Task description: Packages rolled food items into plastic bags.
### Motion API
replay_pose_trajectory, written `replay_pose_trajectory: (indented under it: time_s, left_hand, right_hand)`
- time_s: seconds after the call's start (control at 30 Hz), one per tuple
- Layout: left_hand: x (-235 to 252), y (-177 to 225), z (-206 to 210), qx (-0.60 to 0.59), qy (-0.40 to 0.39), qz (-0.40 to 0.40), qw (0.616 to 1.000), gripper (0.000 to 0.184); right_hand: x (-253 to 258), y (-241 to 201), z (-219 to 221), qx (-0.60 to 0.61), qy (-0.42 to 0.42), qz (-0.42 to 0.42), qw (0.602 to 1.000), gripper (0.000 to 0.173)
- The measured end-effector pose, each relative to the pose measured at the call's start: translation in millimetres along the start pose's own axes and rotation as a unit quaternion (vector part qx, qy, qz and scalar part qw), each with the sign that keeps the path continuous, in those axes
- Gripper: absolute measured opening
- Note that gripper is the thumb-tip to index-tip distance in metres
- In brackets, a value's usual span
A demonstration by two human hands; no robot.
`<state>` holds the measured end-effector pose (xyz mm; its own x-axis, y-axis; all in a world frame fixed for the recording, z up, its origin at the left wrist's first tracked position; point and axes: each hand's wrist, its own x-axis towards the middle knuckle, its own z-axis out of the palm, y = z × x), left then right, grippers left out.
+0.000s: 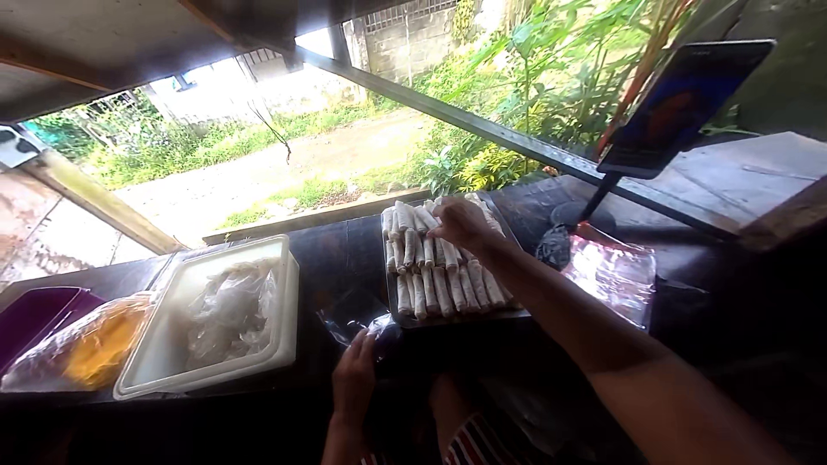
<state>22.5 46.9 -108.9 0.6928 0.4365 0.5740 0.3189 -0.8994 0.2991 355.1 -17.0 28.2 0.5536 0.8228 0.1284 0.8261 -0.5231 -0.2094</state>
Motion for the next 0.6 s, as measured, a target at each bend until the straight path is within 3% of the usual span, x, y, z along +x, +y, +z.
replay_pose_trajectory:
  time_s: [0.2, 0.47, 0.6]
  left_hand:
    - [-1.8, -6.4, -8.7, -0.047, -0.045, 0.032, 0.997, 0.033]
    - [-7.1, 2.9, -27.1, -0.082, -0.092, 0.017, 0.992, 0.027]
    - [1.5, 13.8, -45.9, -0.091, -0.016, 0.026, 0.995, 0.024]
  right_hand:
    - [14.0, -6.7, -2.8, -0.033, -0.061, 0.020, 0.997, 0.028]
    - [-15.7, 6.5, -1.9, 0.164, 0.065, 0.090, 0.980, 0.027]
    - [-50.9, -0.3, -12.5, 0.272, 0.100, 0.084, 0.953, 0.022]
